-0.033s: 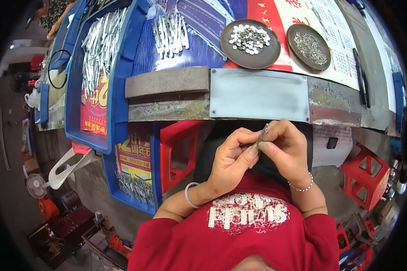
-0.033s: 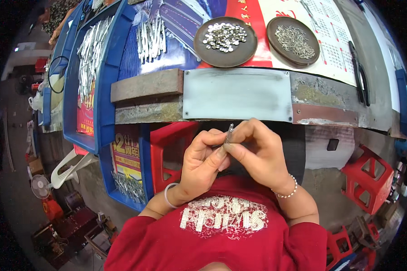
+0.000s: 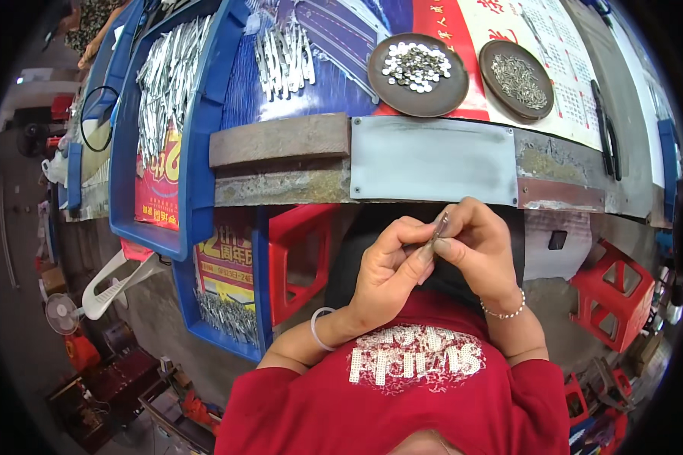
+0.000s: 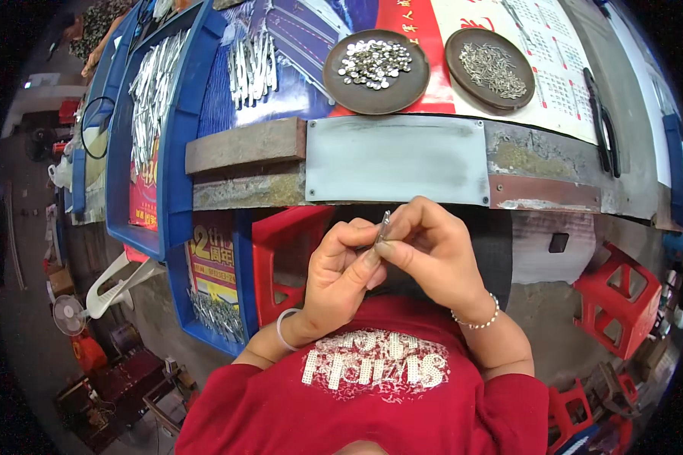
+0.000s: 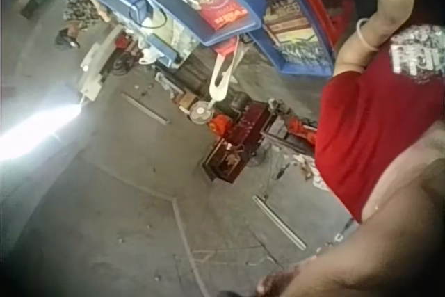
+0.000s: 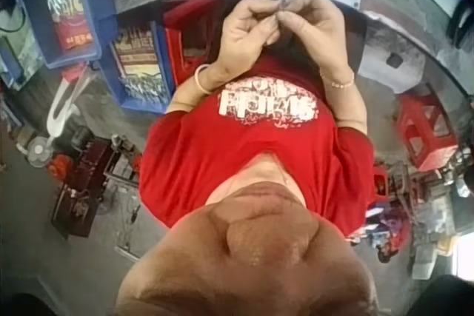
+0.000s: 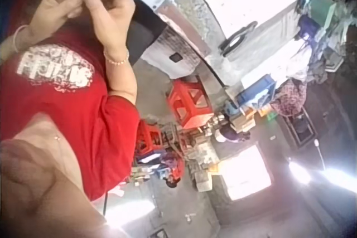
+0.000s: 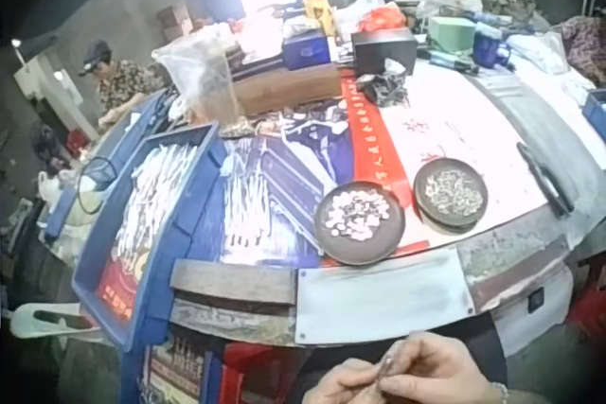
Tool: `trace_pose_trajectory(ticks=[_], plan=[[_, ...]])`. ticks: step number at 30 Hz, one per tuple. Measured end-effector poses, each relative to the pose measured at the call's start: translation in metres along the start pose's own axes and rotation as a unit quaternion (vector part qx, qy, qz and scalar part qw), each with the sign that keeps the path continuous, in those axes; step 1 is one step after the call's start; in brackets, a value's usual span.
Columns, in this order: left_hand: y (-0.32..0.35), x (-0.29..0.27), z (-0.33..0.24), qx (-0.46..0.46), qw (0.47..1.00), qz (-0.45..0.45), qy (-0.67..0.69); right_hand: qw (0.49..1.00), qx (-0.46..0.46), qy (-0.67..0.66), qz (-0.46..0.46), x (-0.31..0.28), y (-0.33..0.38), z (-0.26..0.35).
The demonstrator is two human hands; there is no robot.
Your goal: Manually assembling small metal pins into circular base components at a workbench.
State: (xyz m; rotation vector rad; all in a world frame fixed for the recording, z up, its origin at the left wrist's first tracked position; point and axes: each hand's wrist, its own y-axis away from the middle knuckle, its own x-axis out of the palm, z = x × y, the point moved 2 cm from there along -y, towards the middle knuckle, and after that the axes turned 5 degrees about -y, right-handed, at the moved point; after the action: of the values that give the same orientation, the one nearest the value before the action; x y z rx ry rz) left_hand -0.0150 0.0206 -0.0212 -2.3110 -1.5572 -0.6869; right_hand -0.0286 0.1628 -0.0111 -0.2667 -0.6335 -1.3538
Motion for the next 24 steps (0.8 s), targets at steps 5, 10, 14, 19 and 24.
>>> trace_pose_trajectory(ticks=[5,10,14,19,24], plan=[[0.001,0.008,-0.002,0.052,0.996,-0.012,-0.076,0.989,0.051,-0.136,0.002,-0.010,-0.003,-0.009],[-0.007,0.013,-0.006,0.174,0.959,-0.051,-0.218,0.981,-0.135,0.108,-0.086,0.013,0.003,0.007],[-0.005,0.017,-0.006,0.224,0.922,-0.070,-0.308,0.902,-0.301,0.292,-0.106,0.024,0.008,0.015],[-0.003,0.021,-0.006,0.246,0.915,-0.065,-0.313,0.879,-0.331,0.329,-0.093,0.027,0.013,0.019],[-0.001,0.021,-0.007,0.244,0.926,-0.059,-0.282,0.863,-0.330,0.379,-0.055,0.027,0.011,0.026]])
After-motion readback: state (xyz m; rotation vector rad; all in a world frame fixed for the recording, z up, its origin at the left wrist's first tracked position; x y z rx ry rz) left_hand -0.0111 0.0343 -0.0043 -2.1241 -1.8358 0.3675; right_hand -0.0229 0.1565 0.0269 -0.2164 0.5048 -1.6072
